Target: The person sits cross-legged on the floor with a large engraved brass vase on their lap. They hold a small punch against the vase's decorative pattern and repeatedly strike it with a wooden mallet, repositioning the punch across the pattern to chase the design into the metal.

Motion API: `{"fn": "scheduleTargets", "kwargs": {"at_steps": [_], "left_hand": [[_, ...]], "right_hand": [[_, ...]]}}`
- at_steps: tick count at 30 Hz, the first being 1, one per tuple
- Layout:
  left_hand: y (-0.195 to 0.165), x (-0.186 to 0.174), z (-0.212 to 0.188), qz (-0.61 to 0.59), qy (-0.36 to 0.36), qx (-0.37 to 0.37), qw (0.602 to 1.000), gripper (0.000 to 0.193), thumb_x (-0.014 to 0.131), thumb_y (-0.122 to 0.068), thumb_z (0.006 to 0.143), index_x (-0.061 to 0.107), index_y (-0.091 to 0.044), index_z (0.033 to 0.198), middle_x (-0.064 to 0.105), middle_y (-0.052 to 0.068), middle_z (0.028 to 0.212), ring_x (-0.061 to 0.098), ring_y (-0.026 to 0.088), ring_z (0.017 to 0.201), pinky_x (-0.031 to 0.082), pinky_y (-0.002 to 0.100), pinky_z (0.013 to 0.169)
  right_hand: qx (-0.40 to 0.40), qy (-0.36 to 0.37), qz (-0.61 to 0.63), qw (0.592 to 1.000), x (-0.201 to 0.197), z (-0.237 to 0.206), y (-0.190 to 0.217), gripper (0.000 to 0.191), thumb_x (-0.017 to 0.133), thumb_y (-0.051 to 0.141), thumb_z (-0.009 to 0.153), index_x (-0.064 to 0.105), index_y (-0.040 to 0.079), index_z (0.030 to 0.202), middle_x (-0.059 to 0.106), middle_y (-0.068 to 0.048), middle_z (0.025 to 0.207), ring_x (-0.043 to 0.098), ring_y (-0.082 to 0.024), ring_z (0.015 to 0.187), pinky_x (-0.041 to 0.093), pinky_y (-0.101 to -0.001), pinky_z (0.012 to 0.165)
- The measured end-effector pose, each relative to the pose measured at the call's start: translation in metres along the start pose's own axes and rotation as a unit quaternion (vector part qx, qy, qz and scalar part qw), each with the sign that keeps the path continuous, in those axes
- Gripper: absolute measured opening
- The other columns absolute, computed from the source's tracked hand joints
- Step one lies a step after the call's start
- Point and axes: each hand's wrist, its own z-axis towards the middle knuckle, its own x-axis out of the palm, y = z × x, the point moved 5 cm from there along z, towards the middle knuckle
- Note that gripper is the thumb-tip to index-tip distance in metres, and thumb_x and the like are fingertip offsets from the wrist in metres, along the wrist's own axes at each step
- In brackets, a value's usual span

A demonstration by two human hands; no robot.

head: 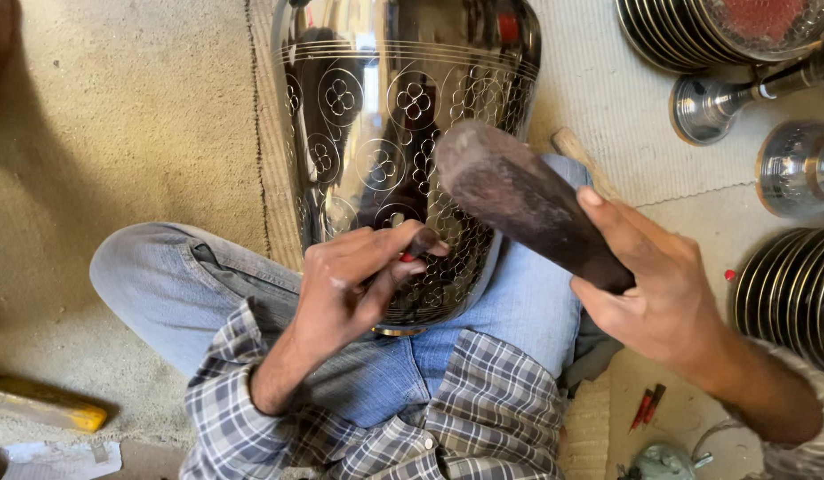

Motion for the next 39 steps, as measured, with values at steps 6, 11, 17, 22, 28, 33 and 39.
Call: {"fn": "scheduleTargets", "kwargs": {"at_steps": [6, 11, 17, 22, 28, 33, 39], "left_hand": [[0.007, 0.003, -0.025, -0.211, -0.202, -0.073, 0.954, 0.043, 0.069, 0.004, 0.101, 0.055, -0.002, 0.141, 0.076, 0.015, 0.116, 0.078, 0.013, 0.085, 0.069, 0.024, 0.068], [0.003, 0.012, -0.035, -0.187, -0.276, -0.074, 0.94, 0.044, 0.069, 0.009, 0.099, 0.054, 0.001, 0.139, 0.074, 0.017, 0.118, 0.077, 0.014, 0.089, 0.068, 0.023, 0.072], [0.002, 0.012, -0.038, -0.172, -0.273, -0.109, 0.94, 0.036, 0.071, 0.012, 0.099, 0.057, 0.002, 0.131, 0.075, 0.019, 0.107, 0.076, 0.016, 0.085, 0.065, 0.027, 0.078], [0.007, 0.017, -0.04, -0.243, -0.341, -0.106, 0.902, 0.044, 0.067, 0.014, 0.101, 0.046, 0.0, 0.138, 0.072, 0.019, 0.112, 0.077, 0.021, 0.095, 0.07, 0.032, 0.087], [0.007, 0.021, -0.044, -0.201, -0.364, -0.079, 0.906, 0.051, 0.071, 0.015, 0.099, 0.042, -0.002, 0.138, 0.07, 0.018, 0.113, 0.076, 0.022, 0.095, 0.069, 0.033, 0.086], [0.01, 0.025, -0.049, -0.196, -0.402, -0.09, 0.89, 0.053, 0.072, 0.012, 0.097, 0.043, -0.002, 0.139, 0.067, 0.017, 0.12, 0.074, 0.021, 0.103, 0.068, 0.031, 0.089], [0.013, 0.012, -0.033, -0.133, -0.286, -0.047, 0.948, 0.042, 0.075, 0.003, 0.098, 0.052, -0.001, 0.133, 0.076, 0.01, 0.095, 0.075, 0.012, 0.073, 0.061, 0.018, 0.06]], "right_hand": [[-0.024, 0.166, -0.184, 0.968, -0.004, 0.053, 0.019, 0.098, 0.078, 0.0, 0.069, 0.044, 0.03, 0.156, 0.06, -0.004, 0.082, 0.059, -0.018, 0.058, 0.055, -0.0304, 0.051], [-0.093, 0.075, -0.171, 0.978, -0.027, 0.071, 0.035, 0.091, 0.078, 0.003, 0.079, 0.038, 0.027, 0.157, 0.06, -0.006, 0.092, 0.058, -0.02, 0.066, 0.048, -0.0357, 0.053], [-0.148, 0.211, -0.268, 0.928, -0.015, 0.092, 0.065, 0.095, 0.073, 0.008, 0.074, 0.038, 0.038, 0.157, 0.056, 0.0, 0.078, 0.056, -0.015, 0.059, 0.048, -0.0289, 0.044], [-0.185, 0.197, -0.36, 0.893, -0.009, 0.117, 0.085, 0.088, 0.071, 0.004, 0.085, 0.044, 0.045, 0.159, 0.053, 0.002, 0.073, 0.052, -0.012, 0.052, 0.043, -0.0283, 0.04], [-0.218, 0.104, -0.276, 0.93, -0.031, 0.12, 0.092, 0.076, 0.074, 0.006, 0.087, 0.052, 0.039, 0.153, 0.059, 0.0, 0.079, 0.056, -0.018, 0.06, 0.044, -0.0345, 0.046], [-0.223, 0.163, -0.296, 0.914, -0.023, 0.128, 0.096, 0.094, 0.074, 0.004, 0.077, 0.046, 0.045, 0.156, 0.052, -0.001, 0.073, 0.053, -0.016, 0.052, 0.039, -0.0313, 0.037], [-0.077, 0.292, -0.266, 0.915, -0.01, 0.126, 0.063, 0.102, 0.072, 0.002, 0.075, 0.035, 0.047, 0.159, 0.054, 0.0, 0.072, 0.049, -0.016, 0.042, 0.04, -0.0331, 0.035]]}}
